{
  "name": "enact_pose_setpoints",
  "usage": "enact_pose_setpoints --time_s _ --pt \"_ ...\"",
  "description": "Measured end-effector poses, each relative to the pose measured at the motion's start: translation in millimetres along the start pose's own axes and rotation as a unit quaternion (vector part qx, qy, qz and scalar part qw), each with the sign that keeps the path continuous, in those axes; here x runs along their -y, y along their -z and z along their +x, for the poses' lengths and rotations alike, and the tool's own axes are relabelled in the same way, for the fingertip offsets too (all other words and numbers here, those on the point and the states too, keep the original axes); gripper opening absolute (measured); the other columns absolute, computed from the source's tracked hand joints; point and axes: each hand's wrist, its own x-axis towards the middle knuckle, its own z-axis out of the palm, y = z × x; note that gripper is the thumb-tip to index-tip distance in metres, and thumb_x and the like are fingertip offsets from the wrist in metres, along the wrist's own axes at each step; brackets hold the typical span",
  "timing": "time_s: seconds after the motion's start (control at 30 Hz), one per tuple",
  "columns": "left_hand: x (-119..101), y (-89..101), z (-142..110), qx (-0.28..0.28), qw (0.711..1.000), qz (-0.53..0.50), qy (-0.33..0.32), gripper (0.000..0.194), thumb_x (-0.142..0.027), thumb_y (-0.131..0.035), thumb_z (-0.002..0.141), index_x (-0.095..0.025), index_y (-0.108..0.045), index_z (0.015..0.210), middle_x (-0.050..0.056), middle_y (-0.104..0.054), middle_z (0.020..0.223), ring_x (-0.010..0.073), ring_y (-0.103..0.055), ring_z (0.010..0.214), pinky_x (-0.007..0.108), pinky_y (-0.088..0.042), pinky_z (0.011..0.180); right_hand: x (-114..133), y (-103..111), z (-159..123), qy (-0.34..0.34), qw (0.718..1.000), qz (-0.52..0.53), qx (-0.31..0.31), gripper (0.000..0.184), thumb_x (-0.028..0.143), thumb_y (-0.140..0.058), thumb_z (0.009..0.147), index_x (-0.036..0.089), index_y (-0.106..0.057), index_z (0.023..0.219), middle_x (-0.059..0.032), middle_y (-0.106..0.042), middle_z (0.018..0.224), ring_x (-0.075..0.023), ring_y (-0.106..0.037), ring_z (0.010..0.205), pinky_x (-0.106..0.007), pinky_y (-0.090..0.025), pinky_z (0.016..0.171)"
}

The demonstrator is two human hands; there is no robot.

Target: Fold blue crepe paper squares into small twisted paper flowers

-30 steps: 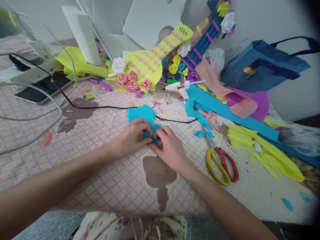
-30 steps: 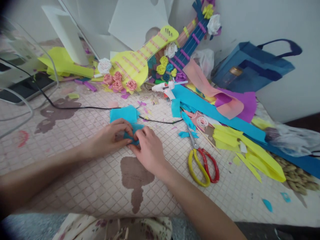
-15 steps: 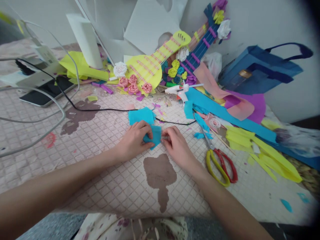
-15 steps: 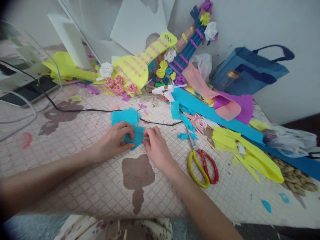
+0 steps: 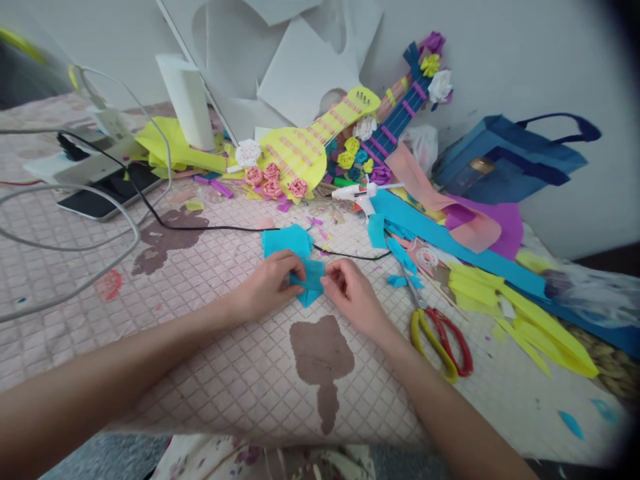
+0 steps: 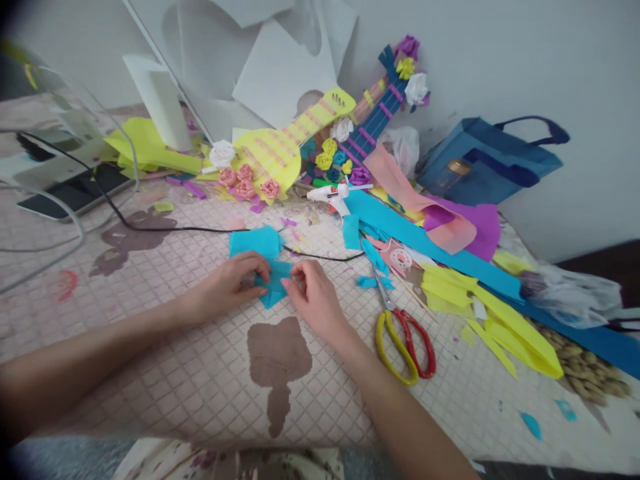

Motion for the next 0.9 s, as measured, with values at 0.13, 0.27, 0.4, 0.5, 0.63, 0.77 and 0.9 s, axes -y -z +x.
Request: enact_pose_setpoints --time_s 0.13,0.27,0.4,0.5,0.63,0.77,0.9 --pt "2.6 -2.7 -0.4 -0.015 1.0 0.012 -0.009 0.008 -0.01 -0.059 0.074 -0.016 -0.058 0.079 0.006 -0.059 0.091 0.0188 -0.055 0.088 0.032 -0.047 0.076 5.9 -3.4 6.2 0.014 0.994 -0.103 0.031 0.034 0.04 -0.065 0.076 0.021 -0.047 0.097 -0.0051 -0.056 0.098 -0.0191 -0.057 0.083 -0.031 -0.044 0.067" --pt "3.4 -3.5 -0.1 -0.008 1.0 0.013 -0.007 0.009 -0.01 -0.06 0.074 -0.015 -0.058 0.08 0.006 -0.059 0.093 0.0191 -0.055 0.089 0.033 -0.047 0.078 8.4 -7.0 10.2 0.002 0.987 -0.155 0.052 0.039 0.042 -0.069 0.071 0.022 -0.048 0.096 -0.0043 -0.055 0.098 -0.0202 -0.058 0.08 -0.031 -0.042 0.062" --pt "5.8 1.3 -0.7 0.007 1.0 -0.007 -0.012 0.01 -0.01 -0.057 0.076 -0.016 -0.058 0.084 0.006 -0.058 0.095 0.0188 -0.056 0.091 0.032 -0.047 0.078 7.0 -7.7 7.2 -0.005 0.993 -0.116 0.03 0.037 0.039 -0.071 0.07 0.022 -0.048 0.094 -0.0046 -0.056 0.1 -0.0201 -0.058 0.083 -0.032 -0.044 0.066" --pt "7.6 7.5 -1.5 0.037 0.999 -0.03 -0.011 0.016 -0.009 -0.054 0.076 -0.017 -0.059 0.09 0.006 -0.059 0.1 0.0177 -0.057 0.092 0.029 -0.047 0.076 1.3 -3.9 6.3 -0.015 0.999 -0.033 0.007 0.034 0.035 -0.07 0.072 0.021 -0.05 0.095 -0.0042 -0.057 0.097 -0.0176 -0.058 0.08 -0.031 -0.045 0.069" --pt "7.0 13.0 -1.9 0.046 0.998 -0.036 -0.009 0.02 -0.008 -0.051 0.075 -0.016 -0.061 0.091 0.007 -0.06 0.103 0.0184 -0.058 0.094 0.027 -0.047 0.072 -9.6 1.7 11.0 -0.066 0.995 0.073 -0.015 0.021 0.038 -0.058 0.082 0.019 -0.052 0.091 -0.0028 -0.059 0.084 -0.0126 -0.053 0.061 -0.029 -0.045 0.06" --pt "5.7 13.1 -1.5 0.036 0.998 -0.047 0.0 0.023 -0.006 -0.048 0.074 -0.016 -0.061 0.089 0.007 -0.06 0.104 0.0174 -0.059 0.091 0.028 -0.048 0.073 -13.3 1.6 17.3 -0.083 0.993 0.087 -0.016 0.019 0.035 -0.055 0.083 0.019 -0.055 0.092 -0.0015 -0.059 0.076 -0.0131 -0.053 0.059 -0.028 -0.043 0.058" --pt "8.2 10.4 -0.4 -0.009 0.998 -0.053 0.016 0.022 -0.005 -0.046 0.072 -0.016 -0.06 0.085 0.006 -0.061 0.099 0.0167 -0.06 0.088 0.029 -0.048 0.074 -9.8 -1.9 21.7 -0.069 0.996 0.052 -0.01 0.021 0.031 -0.059 0.079 0.019 -0.057 0.096 -0.0001 -0.057 0.073 -0.0137 -0.052 0.06 -0.027 -0.041 0.057"
